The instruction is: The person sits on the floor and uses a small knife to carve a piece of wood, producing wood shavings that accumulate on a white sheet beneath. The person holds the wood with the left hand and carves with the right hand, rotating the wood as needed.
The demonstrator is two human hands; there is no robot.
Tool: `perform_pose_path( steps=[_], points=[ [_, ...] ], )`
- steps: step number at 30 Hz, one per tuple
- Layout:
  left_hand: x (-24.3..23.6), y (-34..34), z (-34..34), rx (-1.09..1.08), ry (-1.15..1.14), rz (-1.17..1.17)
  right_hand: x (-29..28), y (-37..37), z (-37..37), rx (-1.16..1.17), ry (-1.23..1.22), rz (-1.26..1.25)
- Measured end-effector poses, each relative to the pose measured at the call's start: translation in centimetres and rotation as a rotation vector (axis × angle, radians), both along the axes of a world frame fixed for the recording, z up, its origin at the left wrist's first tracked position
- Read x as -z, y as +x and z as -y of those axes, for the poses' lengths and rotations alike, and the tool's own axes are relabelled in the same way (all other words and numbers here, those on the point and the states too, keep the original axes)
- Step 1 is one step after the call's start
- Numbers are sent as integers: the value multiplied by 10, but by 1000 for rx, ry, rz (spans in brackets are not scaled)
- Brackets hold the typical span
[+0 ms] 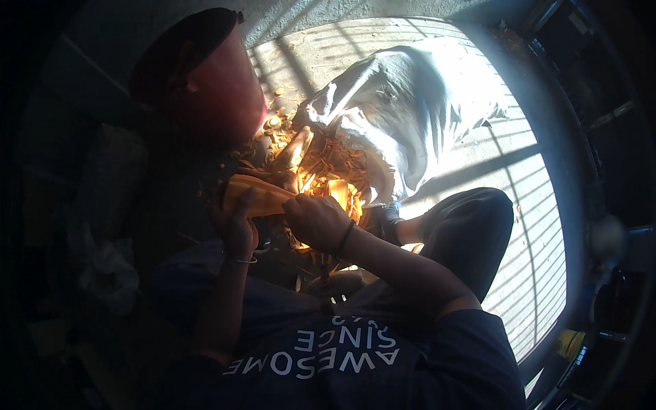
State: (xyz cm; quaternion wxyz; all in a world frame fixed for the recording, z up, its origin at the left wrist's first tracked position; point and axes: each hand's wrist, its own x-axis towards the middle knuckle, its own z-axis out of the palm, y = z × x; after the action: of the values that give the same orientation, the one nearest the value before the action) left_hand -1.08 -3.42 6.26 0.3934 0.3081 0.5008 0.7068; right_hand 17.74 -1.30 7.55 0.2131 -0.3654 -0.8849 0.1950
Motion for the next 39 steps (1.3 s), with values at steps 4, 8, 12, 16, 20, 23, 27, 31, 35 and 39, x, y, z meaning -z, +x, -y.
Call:
perform_pose_path(
  steps=[4, 8, 12, 16, 20, 23, 27, 31, 35, 39],
  points=[
    [1, 1, 1, -34, -13, -48, 2, -1, 2, 3, 10, 6],
    [1, 3, 1, -43, -10, -82, 9, -2, 3, 6, 79, -14],
    [6, 0, 3, -44, -9, -80, 3, -2, 4, 5, 41, 59],
    [0, 2, 2, -64, -22, -96, 9, 0, 3, 21, 25, 96],
    [-3, -4, -2, -61, -39, 71, 2, 8, -5, -13, -71, 194],
    [-1, -16, -5, -18, -40, 97, -10, 17, -16, -80, -109, 186],
    [-12, -13, -7, 44, -71, 194, -5, 21, -31, -147, -62, -60],
    [-8, -13, -5, 140, -101, 161, -5, 22, -32, -124, -227, 33],
    [-6, -13, -6, 134, -132, 34, -12, 25, -32, -154, -211, 49],
    [-4, -14, -7, 157, -121, 117, -17, 24, -32, -151, -206, 94]
  ],
)
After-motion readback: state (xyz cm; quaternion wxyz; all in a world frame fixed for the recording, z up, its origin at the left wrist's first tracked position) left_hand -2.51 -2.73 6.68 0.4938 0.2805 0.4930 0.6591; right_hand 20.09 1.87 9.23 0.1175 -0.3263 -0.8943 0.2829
